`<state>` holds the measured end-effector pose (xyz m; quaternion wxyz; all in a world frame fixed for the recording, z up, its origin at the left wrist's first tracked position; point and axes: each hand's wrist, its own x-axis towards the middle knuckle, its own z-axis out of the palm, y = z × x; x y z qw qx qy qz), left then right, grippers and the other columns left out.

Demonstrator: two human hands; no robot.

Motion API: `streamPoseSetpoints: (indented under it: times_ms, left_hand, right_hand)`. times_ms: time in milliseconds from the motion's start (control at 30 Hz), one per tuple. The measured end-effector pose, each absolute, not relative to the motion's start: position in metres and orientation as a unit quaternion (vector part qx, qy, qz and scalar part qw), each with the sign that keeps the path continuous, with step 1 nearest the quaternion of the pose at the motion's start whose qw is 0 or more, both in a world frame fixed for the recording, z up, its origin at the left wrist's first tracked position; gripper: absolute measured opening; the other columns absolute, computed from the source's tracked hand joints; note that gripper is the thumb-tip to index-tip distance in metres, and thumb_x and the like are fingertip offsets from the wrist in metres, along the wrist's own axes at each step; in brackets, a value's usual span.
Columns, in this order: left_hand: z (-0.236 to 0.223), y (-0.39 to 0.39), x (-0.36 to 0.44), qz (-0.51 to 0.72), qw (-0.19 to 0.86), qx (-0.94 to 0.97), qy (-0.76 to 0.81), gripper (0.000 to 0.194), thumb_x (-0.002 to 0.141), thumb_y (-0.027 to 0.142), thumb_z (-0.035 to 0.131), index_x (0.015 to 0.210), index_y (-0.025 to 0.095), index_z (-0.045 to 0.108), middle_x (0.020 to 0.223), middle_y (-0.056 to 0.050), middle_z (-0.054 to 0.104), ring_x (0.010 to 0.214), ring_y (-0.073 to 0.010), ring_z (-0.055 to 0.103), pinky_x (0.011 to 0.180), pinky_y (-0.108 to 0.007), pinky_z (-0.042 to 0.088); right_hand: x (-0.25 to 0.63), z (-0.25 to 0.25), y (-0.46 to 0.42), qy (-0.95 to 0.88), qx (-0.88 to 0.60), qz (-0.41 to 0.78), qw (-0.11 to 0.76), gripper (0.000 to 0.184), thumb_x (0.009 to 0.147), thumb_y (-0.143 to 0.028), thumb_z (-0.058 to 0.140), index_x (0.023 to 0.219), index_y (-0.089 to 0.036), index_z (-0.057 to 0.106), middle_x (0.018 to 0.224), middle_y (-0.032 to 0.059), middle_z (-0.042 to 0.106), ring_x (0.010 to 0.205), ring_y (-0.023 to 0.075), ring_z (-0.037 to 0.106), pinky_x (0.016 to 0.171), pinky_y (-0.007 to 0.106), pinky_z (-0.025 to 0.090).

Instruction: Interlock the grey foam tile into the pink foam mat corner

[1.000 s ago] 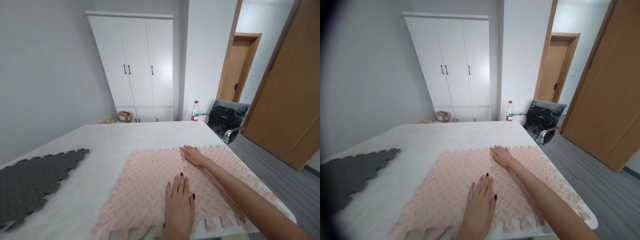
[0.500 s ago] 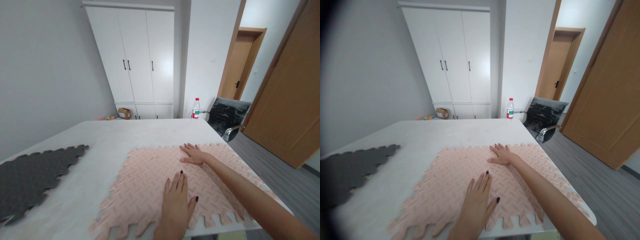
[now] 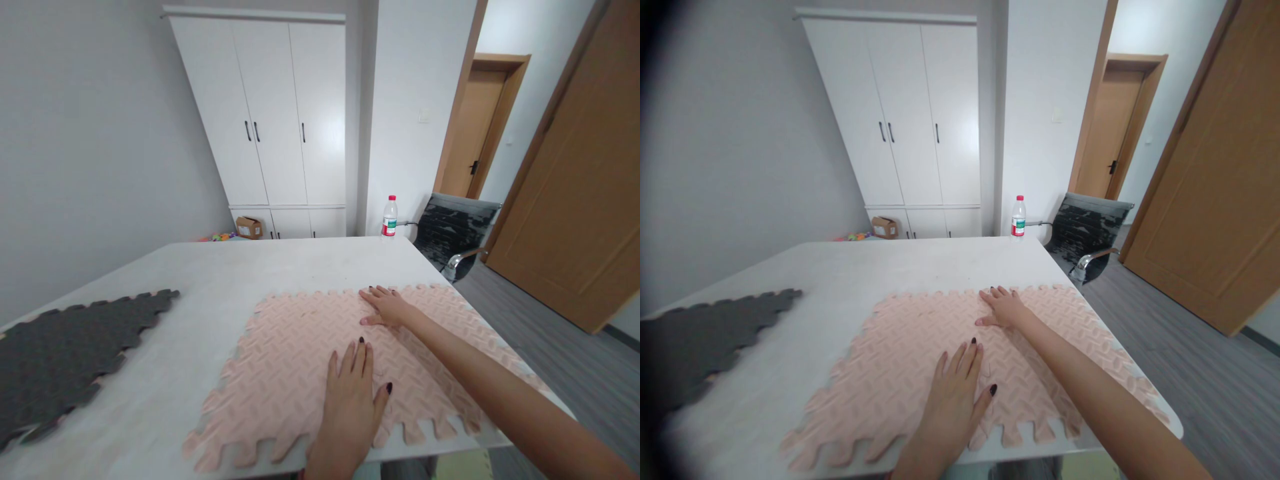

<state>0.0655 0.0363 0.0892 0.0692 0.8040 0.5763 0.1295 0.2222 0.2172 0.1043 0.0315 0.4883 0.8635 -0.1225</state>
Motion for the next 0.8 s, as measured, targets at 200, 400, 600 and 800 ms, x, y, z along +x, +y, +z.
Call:
streamPoseSetpoints:
  times_ms: [200,400,600,800]
  left_hand:
    - [0.087,0.034,0.057,0.149,0.046,0.822,0.548,0.053,0.095,0.049,0.025,0.144,0.031,0.03,0.15,-0.004,0.036,0.14,-0.0268,0.028,0.113,-0.059,0.023]
    - [0.083,0.021,0.06,0.144,0.04,0.838,0.524,0.05,0.095,0.042,0.028,0.144,0.031,0.032,0.153,-0.001,0.029,0.14,-0.0289,0.025,0.112,-0.057,0.027]
    - [0.084,0.012,0.071,0.147,0.041,0.825,0.544,0.051,0.095,0.038,0.026,0.142,0.023,0.037,0.149,0.0,0.035,0.139,-0.0288,0.028,0.113,-0.056,0.029]
    - [0.087,0.007,0.065,0.162,0.052,0.835,0.524,0.053,0.095,0.043,0.027,0.145,0.025,0.031,0.152,0.001,0.029,0.141,-0.0278,0.023,0.115,-0.055,0.026]
  right_hand:
    - [0.228,0.105,0.226,0.862,0.475,-0.164,0.062,0.101,0.069,-0.086,0.036,0.15,-0.031,0.012,0.157,0.009,0.011,0.143,0.035,0.003,0.11,0.061,0.004]
    - [0.228,0.104,0.224,0.862,0.479,-0.158,0.056,0.103,0.069,-0.086,0.037,0.151,-0.029,0.01,0.157,0.0104,0.009,0.143,0.0345,0.001,0.11,0.06,0.003]
    - [0.23,0.097,0.225,0.863,0.478,-0.158,0.042,0.1,0.07,-0.086,0.036,0.15,-0.031,0.011,0.157,0.0085,0.009,0.143,0.0335,0.001,0.11,0.06,0.001]
    - [0.23,0.089,0.229,0.855,0.495,-0.155,0.033,0.078,0.084,-0.075,0.015,0.15,-0.033,0.016,0.157,0.0055,0.013,0.144,0.03,0.003,0.11,0.06,0.002]
